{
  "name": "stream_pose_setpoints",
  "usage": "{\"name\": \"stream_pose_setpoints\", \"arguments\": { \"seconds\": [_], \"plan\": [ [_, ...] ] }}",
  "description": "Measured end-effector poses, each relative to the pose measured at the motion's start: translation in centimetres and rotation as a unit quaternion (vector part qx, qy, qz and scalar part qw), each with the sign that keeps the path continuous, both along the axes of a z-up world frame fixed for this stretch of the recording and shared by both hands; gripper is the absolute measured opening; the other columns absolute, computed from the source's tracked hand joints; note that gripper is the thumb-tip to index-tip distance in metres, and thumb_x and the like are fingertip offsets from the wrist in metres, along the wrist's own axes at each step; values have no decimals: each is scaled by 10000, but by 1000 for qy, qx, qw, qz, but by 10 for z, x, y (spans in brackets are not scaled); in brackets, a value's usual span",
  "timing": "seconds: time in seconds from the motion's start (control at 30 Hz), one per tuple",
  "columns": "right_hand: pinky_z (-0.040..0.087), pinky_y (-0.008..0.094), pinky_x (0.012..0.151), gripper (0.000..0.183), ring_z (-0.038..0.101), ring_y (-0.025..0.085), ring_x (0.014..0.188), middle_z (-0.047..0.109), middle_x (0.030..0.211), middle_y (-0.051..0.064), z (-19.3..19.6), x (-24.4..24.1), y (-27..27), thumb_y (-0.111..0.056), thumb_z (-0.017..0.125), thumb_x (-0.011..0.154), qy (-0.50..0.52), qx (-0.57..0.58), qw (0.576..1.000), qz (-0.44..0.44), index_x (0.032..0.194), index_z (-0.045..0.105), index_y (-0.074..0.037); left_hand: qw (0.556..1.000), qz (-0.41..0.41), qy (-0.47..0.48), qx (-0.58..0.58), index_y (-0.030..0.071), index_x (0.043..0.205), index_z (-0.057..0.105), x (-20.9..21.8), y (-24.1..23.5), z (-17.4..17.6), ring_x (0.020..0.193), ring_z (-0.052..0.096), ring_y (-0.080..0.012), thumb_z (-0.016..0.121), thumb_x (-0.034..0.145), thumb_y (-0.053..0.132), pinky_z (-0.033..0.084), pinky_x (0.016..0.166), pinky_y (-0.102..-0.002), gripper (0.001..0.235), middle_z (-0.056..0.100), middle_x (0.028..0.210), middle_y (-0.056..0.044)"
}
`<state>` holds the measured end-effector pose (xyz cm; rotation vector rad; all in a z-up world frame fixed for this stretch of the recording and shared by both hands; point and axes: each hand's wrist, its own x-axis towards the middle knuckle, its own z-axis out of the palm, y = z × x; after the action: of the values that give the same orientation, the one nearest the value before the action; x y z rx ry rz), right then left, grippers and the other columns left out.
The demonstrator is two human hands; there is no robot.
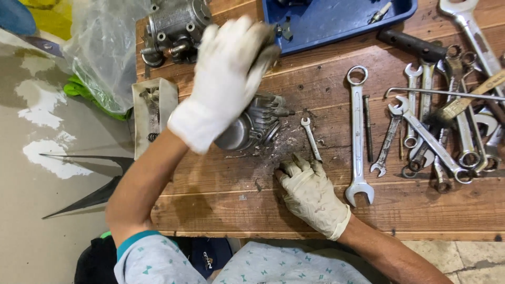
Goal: Cleaning the surface of a motorcycle engine component by scraping off debris with a small wrench.
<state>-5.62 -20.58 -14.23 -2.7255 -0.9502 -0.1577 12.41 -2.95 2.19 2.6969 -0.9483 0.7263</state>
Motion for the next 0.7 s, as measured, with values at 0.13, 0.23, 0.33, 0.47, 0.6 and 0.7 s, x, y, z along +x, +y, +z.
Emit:
{"name": "stream_pose_setpoints", "arguments": {
  "seconds": [0.13,0.23,0.33,0.47,0.6,0.7],
  "plan": [
    [468,522,932,403,587,306,1254,635,1137,27,-2,0,-3,-384,632,796,-15,25,1000,9,1162,653,-217,982,18,185,-38,92,1027,697,79,-32,-34,903,697,-319,659,1006,229,503,804,-499,143,743,989,-96],
    [460,507,939,377,586,285,1269,638,1131,4,-1,1,-4,-377,615,773,-9,0,1000,10,1122,650,-240,965,72,252,-20,134,1053,720,131,-48,-73,860,722,-348,663,979,263,568,736,-493,159,776,972,-118],
    [468,499,941,382,595,283,1249,639,1127,15,1,0,-5,-385,617,762,-19,-7,1000,18,1113,646,-237,947,125,297,18,201,1131,729,175,-54,-119,858,729,-334,617,975,339,578,694,-469,236,779,999,-104],
    [447,506,977,581,556,307,1335,631,1223,24,-5,-1,-7,-308,633,678,-20,-10,999,30,1251,617,-213,921,164,353,-8,282,1249,701,189,-51,-138,827,758,-258,617,883,565,570,652,-399,471,794,1093,-48],
    [421,605,1035,607,485,323,1407,578,1400,23,-26,-8,-8,-392,572,761,33,-24,998,36,1350,581,-245,915,155,362,-87,244,912,649,146,-26,-102,398,484,-88,722,900,629,338,383,-352,392,537,557,86],
    [405,576,1042,644,496,328,1389,557,1424,21,-25,-9,-9,-357,569,736,28,-21,998,43,1371,551,-252,952,69,274,-119,237,1313,626,83,-1,-44,1033,747,-229,516,999,597,570,802,-346,490,779,1212,-42]
  ]
}}
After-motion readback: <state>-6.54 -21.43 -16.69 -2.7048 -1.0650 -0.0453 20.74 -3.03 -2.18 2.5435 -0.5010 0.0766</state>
